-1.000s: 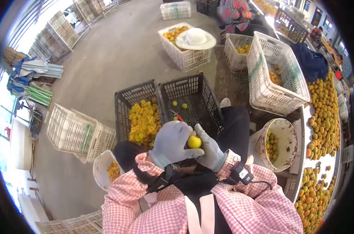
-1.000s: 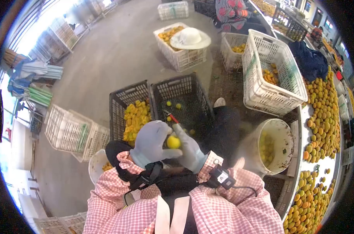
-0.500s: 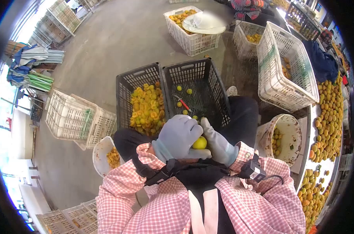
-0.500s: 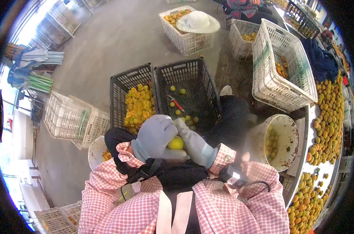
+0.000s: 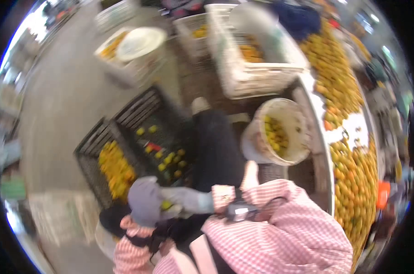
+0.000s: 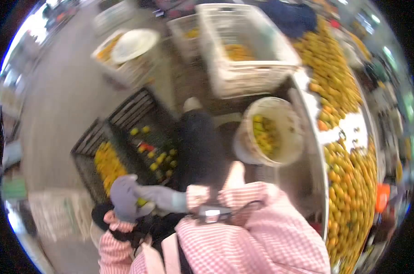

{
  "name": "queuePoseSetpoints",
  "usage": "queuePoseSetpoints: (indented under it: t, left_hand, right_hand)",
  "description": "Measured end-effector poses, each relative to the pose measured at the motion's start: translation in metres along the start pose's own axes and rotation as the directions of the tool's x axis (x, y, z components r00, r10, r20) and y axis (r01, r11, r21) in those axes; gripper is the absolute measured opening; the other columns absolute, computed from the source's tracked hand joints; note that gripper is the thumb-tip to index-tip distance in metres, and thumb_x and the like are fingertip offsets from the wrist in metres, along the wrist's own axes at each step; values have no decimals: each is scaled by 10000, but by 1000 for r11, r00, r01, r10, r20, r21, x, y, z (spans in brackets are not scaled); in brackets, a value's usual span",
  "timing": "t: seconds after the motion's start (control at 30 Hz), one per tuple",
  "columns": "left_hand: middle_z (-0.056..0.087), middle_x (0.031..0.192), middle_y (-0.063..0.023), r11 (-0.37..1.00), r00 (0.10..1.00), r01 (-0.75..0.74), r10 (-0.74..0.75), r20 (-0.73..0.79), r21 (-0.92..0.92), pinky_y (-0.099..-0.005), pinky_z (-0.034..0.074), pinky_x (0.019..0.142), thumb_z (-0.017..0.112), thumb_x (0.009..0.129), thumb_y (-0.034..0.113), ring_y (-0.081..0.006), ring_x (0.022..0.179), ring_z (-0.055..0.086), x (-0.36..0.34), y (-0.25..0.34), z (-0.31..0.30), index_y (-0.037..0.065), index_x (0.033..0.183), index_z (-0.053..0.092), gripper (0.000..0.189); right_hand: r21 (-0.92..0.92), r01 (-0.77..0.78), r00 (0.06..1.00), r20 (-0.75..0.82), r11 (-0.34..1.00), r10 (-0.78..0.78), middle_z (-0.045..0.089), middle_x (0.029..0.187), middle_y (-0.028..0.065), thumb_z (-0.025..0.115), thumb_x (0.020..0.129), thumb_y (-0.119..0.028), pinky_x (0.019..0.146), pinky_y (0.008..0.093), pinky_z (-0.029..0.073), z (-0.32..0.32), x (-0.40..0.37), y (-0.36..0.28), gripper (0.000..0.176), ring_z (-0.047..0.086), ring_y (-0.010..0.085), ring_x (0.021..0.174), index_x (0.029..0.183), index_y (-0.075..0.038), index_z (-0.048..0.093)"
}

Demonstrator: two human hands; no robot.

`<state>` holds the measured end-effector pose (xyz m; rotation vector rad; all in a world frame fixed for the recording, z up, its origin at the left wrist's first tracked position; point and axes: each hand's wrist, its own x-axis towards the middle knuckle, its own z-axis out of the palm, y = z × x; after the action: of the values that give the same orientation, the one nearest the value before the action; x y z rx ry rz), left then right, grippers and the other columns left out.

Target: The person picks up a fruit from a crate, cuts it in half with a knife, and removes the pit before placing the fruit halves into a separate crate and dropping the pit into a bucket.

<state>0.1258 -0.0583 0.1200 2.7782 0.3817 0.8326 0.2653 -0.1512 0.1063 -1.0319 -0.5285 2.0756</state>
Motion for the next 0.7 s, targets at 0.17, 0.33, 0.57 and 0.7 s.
queuePoseSetpoints:
  t: [0.17,0.33,0.57,0.7]
  left_hand:
    - [573,725,-132,930,982,187,-188,28,-316,-413,478,737,496,888,553,-315,731,589,-3,-6,33,40,810,543,521]
    - [539,660,-71,120,524,577,-813,253,-808,-361,457,796,378,974,257,-196,654,570,-1,-5,34,45,775,524,324]
    - [512,667,-61,90,526,650,-770,361,-755,-317,505,615,431,983,320,-185,572,560,-35,9,54,48,810,504,330]
    - [527,657,-67,5,430,739,-773,466,-674,-303,509,566,419,994,320,-171,560,573,-60,13,63,48,827,504,330]
  right_hand:
    - [318,64,958,-284,946,30,525,566,13,363,910,-647,332,231,267,-45,-53,-13,592,379,99,368,783,-118,597]
    - [503,667,728,-597,550,-336,426,505,-7,336,928,-630,350,253,318,-152,-162,-21,642,379,101,384,855,-50,602]
    - [303,783,456,-874,544,-170,470,571,10,445,946,-414,401,246,331,-147,-148,24,399,400,108,437,887,-52,601]
    - [299,402,831,-516,865,-208,481,575,5,519,918,-365,372,236,296,-61,-89,0,320,395,87,427,847,-65,604]
